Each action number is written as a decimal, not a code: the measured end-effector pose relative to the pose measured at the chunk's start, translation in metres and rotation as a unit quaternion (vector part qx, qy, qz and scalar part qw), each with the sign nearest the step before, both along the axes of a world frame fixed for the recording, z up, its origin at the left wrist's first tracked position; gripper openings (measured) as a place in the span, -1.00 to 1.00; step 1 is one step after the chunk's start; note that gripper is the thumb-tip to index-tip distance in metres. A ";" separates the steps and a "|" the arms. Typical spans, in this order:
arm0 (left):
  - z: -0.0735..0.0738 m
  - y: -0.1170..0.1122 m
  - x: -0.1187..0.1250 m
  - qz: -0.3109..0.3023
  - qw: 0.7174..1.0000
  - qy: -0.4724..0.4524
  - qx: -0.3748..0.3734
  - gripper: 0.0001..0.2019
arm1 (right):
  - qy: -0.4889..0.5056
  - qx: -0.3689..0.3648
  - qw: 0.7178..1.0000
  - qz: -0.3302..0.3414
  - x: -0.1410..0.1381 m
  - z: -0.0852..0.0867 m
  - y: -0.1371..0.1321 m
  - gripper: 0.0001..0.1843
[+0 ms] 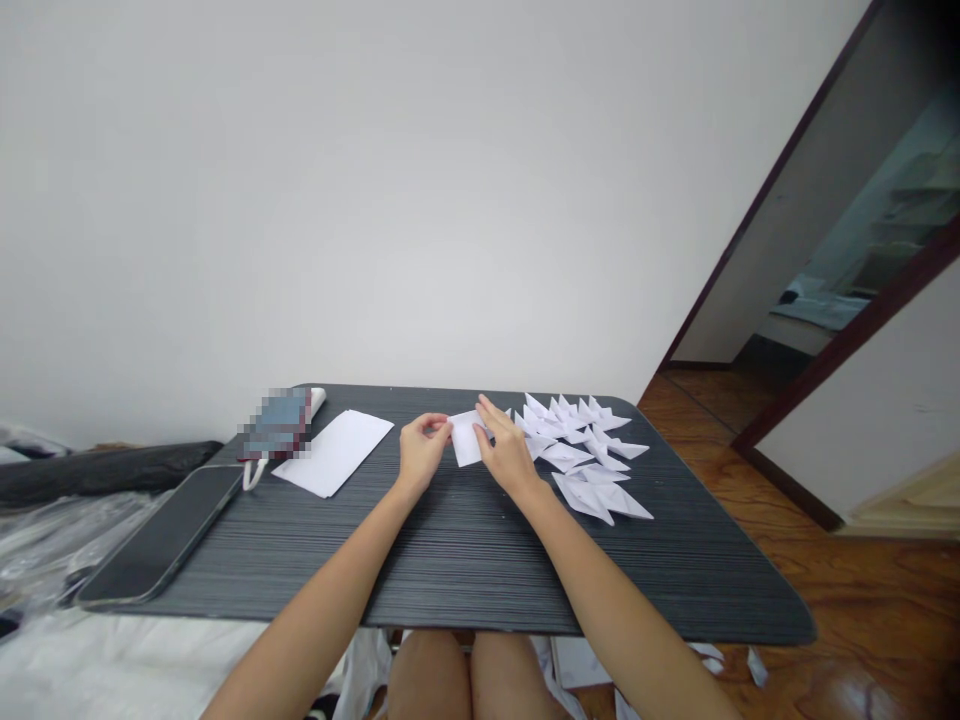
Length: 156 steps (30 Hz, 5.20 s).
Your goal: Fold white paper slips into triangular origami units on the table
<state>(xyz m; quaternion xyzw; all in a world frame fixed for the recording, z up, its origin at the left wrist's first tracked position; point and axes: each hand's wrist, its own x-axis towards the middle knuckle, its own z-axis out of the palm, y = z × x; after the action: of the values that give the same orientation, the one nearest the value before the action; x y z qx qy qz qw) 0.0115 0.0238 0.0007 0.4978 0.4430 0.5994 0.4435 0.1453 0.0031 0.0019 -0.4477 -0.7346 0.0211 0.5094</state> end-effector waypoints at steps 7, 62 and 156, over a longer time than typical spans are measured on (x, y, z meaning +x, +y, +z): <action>-0.003 0.002 -0.001 0.005 1.000 0.006 -0.002 -0.80 | 0.007 -0.019 1.000 0.015 -0.003 0.002 -0.003 -0.62; 0.013 -0.001 -0.009 -0.133 0.988 -0.049 -0.068 -0.81 | 0.048 -0.139 0.968 0.202 0.014 0.018 -0.008 -0.73; 0.025 -0.010 -0.016 -0.186 0.961 0.130 0.160 -0.77 | 0.210 -0.130 0.962 0.119 0.014 0.018 0.001 -0.86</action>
<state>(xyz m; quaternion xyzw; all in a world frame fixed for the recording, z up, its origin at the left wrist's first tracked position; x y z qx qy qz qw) -0.0047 0.0137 0.0253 0.7093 0.2953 0.4996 0.4001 0.1593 0.0045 0.0202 -0.4051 -0.6502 0.2699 0.5833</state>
